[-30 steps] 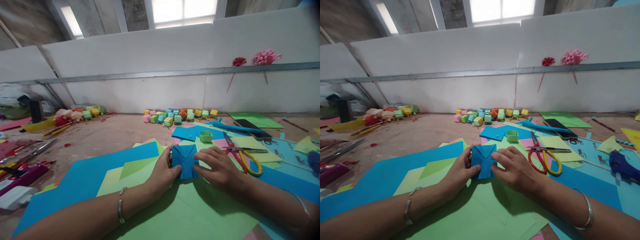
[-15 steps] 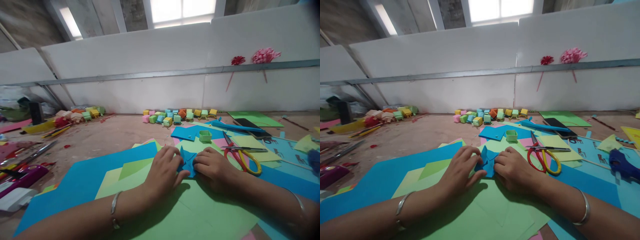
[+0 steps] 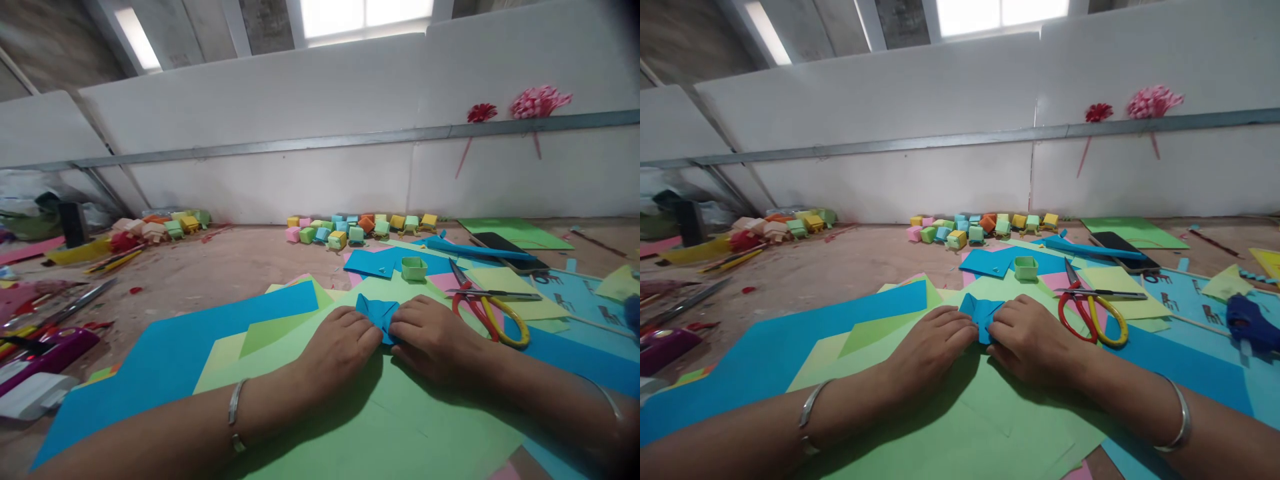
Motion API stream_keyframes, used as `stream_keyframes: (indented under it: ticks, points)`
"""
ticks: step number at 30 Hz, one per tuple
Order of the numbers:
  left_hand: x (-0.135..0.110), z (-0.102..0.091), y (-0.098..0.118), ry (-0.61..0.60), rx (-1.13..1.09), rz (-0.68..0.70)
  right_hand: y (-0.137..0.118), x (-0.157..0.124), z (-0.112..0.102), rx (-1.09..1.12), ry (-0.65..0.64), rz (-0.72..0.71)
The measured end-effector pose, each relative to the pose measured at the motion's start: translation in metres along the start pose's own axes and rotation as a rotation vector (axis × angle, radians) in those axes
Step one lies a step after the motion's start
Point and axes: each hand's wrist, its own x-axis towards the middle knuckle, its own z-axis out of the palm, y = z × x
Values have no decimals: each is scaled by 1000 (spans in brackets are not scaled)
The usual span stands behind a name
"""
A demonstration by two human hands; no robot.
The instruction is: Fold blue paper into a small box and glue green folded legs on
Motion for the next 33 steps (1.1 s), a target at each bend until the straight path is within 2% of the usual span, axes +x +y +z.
stream_keyframes:
  ticks: [2,4,9,11,15,18,24,33]
  points:
    - [0,0,-1,-2,-11,-4,-2,1,1,-18,-17,-11]
    - [1,0,-3,13,-37,-70,-2,1,2,7,-1,24]
    - [1,0,-4,104,-307,-365,1,1,4,244,-18,306]
    - [1,-1,-2,69,-375,-422,1,2,4,316,-33,380]
    - [2,-5,1,-44,-313,-522,0,6,6,361,-37,460]
    - [2,-7,1,-78,-268,-539,-1,8,9,303,-51,499]
    - [3,-6,2,-69,-217,-502,-1,8,13,230,-68,529]
    - [7,-10,2,-208,-196,-547,-2,11,13,131,-128,550]
